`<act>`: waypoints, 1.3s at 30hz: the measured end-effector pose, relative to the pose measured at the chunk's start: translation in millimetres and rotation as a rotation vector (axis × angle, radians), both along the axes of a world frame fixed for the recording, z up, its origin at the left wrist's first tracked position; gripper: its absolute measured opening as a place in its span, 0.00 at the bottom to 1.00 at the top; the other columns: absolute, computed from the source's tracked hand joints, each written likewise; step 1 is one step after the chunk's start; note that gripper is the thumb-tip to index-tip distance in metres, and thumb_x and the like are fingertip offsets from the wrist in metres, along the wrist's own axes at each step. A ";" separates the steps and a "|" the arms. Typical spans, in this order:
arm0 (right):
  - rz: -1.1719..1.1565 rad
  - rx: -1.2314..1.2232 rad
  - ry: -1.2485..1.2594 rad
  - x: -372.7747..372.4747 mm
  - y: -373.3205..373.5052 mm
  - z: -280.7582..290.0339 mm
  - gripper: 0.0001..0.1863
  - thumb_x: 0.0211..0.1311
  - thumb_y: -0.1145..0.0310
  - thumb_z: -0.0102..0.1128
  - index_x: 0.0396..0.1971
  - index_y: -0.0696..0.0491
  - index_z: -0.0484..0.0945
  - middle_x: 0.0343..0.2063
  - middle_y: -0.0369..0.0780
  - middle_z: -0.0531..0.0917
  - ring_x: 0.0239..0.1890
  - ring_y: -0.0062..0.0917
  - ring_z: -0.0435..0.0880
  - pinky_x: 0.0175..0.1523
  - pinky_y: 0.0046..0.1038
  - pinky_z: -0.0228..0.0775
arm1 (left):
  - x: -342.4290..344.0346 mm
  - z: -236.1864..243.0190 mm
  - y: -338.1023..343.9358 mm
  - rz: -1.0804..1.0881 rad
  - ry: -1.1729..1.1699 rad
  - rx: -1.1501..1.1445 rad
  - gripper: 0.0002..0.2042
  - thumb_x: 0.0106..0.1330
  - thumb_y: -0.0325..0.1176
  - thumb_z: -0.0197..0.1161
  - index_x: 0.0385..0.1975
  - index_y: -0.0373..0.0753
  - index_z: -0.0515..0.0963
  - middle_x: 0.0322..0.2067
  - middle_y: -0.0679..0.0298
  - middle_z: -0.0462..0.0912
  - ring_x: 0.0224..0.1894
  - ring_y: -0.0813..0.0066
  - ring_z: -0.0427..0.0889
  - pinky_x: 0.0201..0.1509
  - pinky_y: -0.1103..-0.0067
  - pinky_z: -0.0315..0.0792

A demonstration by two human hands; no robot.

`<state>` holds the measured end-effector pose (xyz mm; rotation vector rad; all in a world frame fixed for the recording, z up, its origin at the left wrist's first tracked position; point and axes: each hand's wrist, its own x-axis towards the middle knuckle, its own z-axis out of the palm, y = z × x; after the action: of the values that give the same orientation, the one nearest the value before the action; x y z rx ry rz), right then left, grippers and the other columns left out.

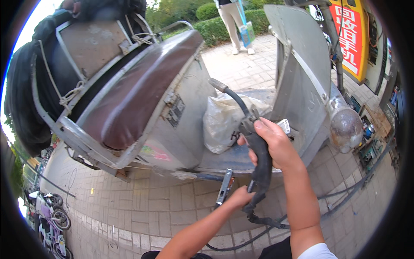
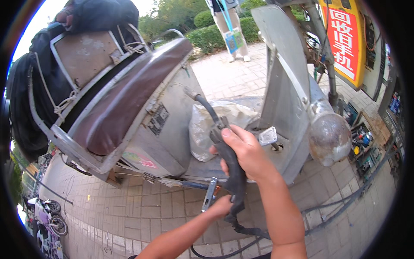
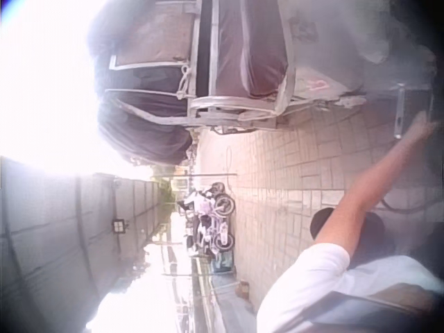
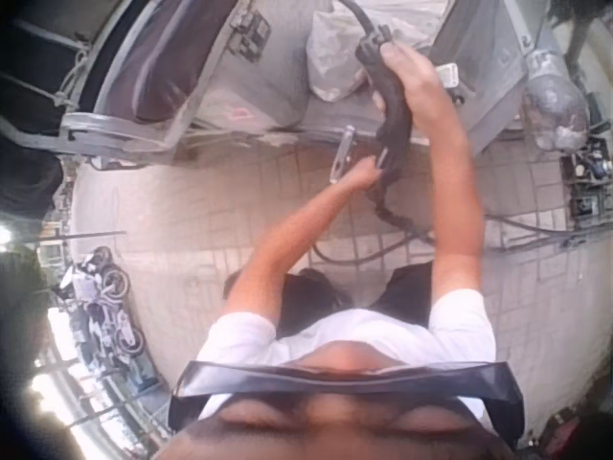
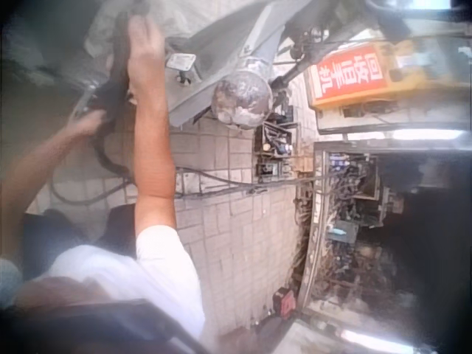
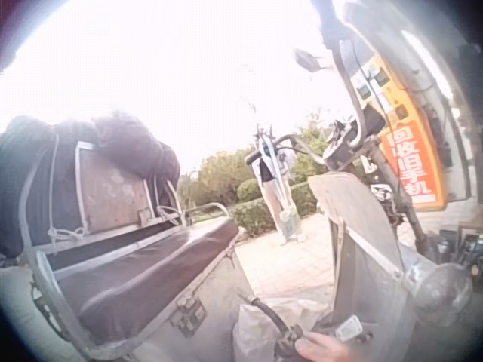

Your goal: The person uses a hammer and a hose-like tool to work on the side panel of a three-wheeled vehicle. The person repeatedly strikes the panel and manipulates the hose tool near the vehicle's body.

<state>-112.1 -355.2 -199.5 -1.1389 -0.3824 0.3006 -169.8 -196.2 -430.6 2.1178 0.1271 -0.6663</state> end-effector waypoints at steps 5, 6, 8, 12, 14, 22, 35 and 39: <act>-0.006 0.065 -0.002 -0.5 -10.9 -2.9 0.18 0.76 0.55 0.49 0.43 0.57 0.71 0.31 0.44 0.84 0.16 0.20 0.77 0.20 0.22 0.69 | -1.9 19.1 19.8 0.164 -0.074 0.062 0.21 0.62 0.45 0.65 0.43 0.32 0.77 0.36 0.47 0.84 0.41 0.51 0.84 0.48 0.63 0.75; -0.014 0.068 0.007 -1.4 -11.7 -1.6 0.18 0.76 0.55 0.48 0.43 0.57 0.71 0.31 0.44 0.84 0.16 0.21 0.77 0.20 0.22 0.69 | -0.3 35.9 39.3 0.125 -0.224 0.174 0.20 0.62 0.45 0.65 0.43 0.33 0.77 0.35 0.48 0.84 0.40 0.52 0.85 0.47 0.64 0.75; -0.011 0.085 -0.004 -3.1 -12.9 0.8 0.18 0.76 0.55 0.48 0.43 0.57 0.71 0.31 0.45 0.84 0.16 0.21 0.77 0.20 0.22 0.69 | 11.1 85.8 73.2 0.057 -0.154 0.173 0.19 0.61 0.44 0.65 0.43 0.34 0.79 0.36 0.48 0.85 0.41 0.55 0.86 0.47 0.65 0.76; -0.023 0.080 -0.022 -3.6 -15.8 1.7 0.18 0.76 0.55 0.48 0.44 0.58 0.71 0.32 0.46 0.83 0.16 0.21 0.77 0.20 0.22 0.69 | -6.7 195.6 83.8 0.177 -0.259 -0.120 0.25 0.60 0.34 0.69 0.57 0.32 0.75 0.30 0.63 0.81 0.22 0.81 0.76 0.26 0.79 0.73; -0.029 0.093 -0.038 -4.1 -18.9 3.8 0.18 0.76 0.55 0.47 0.44 0.58 0.71 0.32 0.46 0.83 0.16 0.21 0.77 0.20 0.23 0.70 | -13.5 216.9 83.7 0.247 -0.460 -0.442 0.23 0.61 0.26 0.68 0.58 0.33 0.75 0.37 0.65 0.81 0.35 0.82 0.79 0.39 0.82 0.74; -0.145 0.131 -0.052 -12.0 -30.6 16.3 0.20 0.76 0.54 0.48 0.44 0.59 0.71 0.31 0.45 0.83 0.15 0.21 0.77 0.18 0.24 0.70 | 95.0 135.5 18.2 0.159 -0.740 -0.598 0.15 0.67 0.31 0.66 0.52 0.36 0.76 0.40 0.67 0.79 0.45 0.80 0.76 0.49 0.79 0.71; -0.193 0.133 -0.066 -12.5 -45.1 12.0 0.19 0.75 0.54 0.49 0.45 0.58 0.72 0.30 0.44 0.83 0.15 0.20 0.77 0.19 0.23 0.69 | 138.5 282.2 46.6 0.237 -0.740 -0.359 0.11 0.62 0.34 0.70 0.37 0.33 0.82 0.26 0.61 0.83 0.27 0.76 0.79 0.33 0.78 0.73; -0.113 0.131 -0.082 -12.9 -26.4 12.8 0.19 0.75 0.54 0.51 0.45 0.58 0.72 0.32 0.44 0.83 0.17 0.19 0.77 0.21 0.21 0.69 | 129.2 406.6 71.5 0.341 -1.028 -0.687 0.12 0.66 0.35 0.66 0.25 0.39 0.71 0.18 0.65 0.74 0.21 0.72 0.76 0.29 0.73 0.76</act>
<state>-124.9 -381.6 -186.7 -1.0415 -0.4022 0.1281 -40.6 -124.8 -24.0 1.4787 -0.2710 0.5538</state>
